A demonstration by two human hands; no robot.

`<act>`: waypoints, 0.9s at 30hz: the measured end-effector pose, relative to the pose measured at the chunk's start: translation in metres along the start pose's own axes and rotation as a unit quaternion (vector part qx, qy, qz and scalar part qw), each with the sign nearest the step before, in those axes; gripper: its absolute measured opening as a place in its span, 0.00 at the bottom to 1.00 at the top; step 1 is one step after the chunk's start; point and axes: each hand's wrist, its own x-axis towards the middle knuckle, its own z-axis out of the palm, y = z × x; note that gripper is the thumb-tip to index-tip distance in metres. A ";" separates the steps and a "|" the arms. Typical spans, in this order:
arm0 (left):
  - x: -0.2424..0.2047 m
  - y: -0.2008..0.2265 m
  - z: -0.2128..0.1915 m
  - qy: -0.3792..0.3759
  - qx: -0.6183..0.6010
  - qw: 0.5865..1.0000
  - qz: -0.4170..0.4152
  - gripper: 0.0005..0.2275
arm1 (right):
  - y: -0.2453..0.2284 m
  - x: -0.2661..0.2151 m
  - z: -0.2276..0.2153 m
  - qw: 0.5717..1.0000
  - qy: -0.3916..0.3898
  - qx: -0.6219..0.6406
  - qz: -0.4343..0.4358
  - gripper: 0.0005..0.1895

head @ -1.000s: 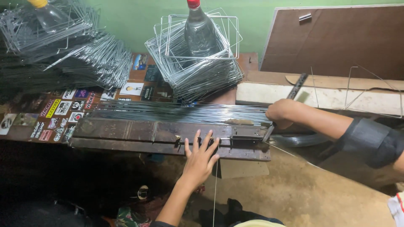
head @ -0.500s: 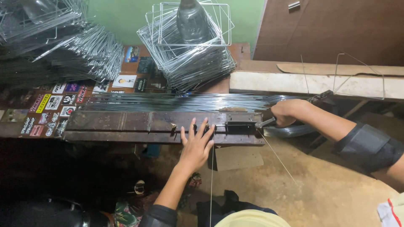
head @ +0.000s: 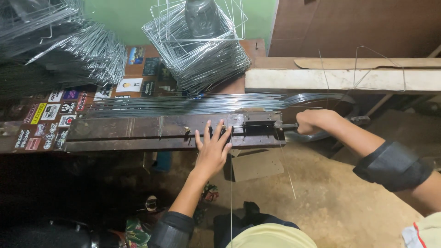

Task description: The recorder uses a manual bending jig and pliers to shape metal wires into square frames for production.

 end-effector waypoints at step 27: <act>-0.001 0.000 0.001 0.004 -0.003 1.000 -0.003 0.24 | -0.022 -0.011 0.030 0.977 0.026 0.175 0.120 0.17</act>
